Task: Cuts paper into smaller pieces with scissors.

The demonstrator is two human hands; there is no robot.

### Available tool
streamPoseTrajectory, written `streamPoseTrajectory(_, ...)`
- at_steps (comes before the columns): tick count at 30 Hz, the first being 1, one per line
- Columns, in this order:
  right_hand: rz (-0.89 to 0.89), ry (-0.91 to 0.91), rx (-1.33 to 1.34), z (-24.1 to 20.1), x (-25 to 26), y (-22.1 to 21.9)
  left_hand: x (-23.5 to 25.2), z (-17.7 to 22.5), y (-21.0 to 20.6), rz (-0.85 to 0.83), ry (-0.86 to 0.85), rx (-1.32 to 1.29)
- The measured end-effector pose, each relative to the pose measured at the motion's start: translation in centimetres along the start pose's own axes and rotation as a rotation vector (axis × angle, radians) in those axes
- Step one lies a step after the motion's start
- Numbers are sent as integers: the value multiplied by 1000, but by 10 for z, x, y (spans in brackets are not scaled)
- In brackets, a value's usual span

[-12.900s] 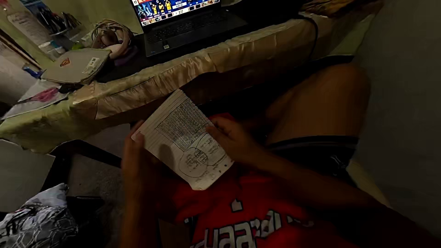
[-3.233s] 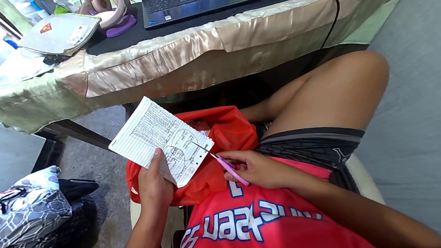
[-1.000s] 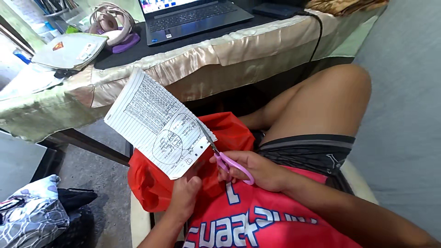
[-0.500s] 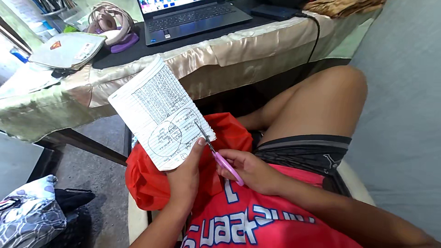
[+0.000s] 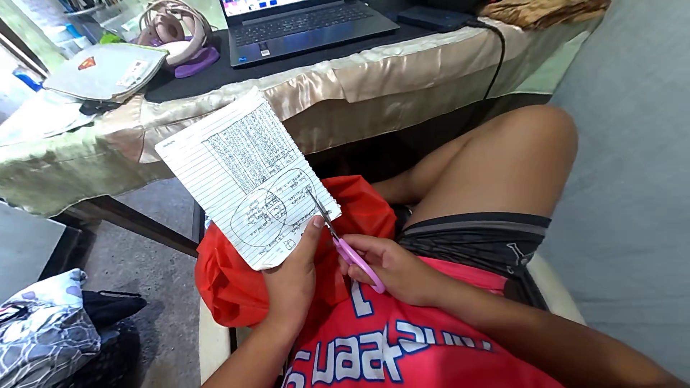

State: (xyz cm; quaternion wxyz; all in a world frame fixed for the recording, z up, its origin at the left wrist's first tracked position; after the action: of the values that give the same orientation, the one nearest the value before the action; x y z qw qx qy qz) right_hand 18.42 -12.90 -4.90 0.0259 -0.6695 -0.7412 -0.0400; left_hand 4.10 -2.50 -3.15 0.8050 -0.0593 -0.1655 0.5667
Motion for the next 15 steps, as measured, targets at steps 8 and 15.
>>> streamPoseTrajectory(8,-77,58,35,1,0,1,-3,0,-1,-7,4,-37)
streamPoseTrajectory(15,-27,4,6,1,0,-1,-3,1,-2,5,-11,-26)
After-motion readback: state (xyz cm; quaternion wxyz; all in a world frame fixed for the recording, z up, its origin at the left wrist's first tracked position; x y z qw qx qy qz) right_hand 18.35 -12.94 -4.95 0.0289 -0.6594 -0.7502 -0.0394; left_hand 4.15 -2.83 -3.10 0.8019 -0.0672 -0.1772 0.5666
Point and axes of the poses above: each hand's wrist, its own x-axis towards the middle knuckle, its own y-axis out of the back of the hand, z = x × y, the point moved 2 cm from there along x, towards the middle knuckle, and after that the axes turned 4 degrees about -z, right-handed, at the moved point
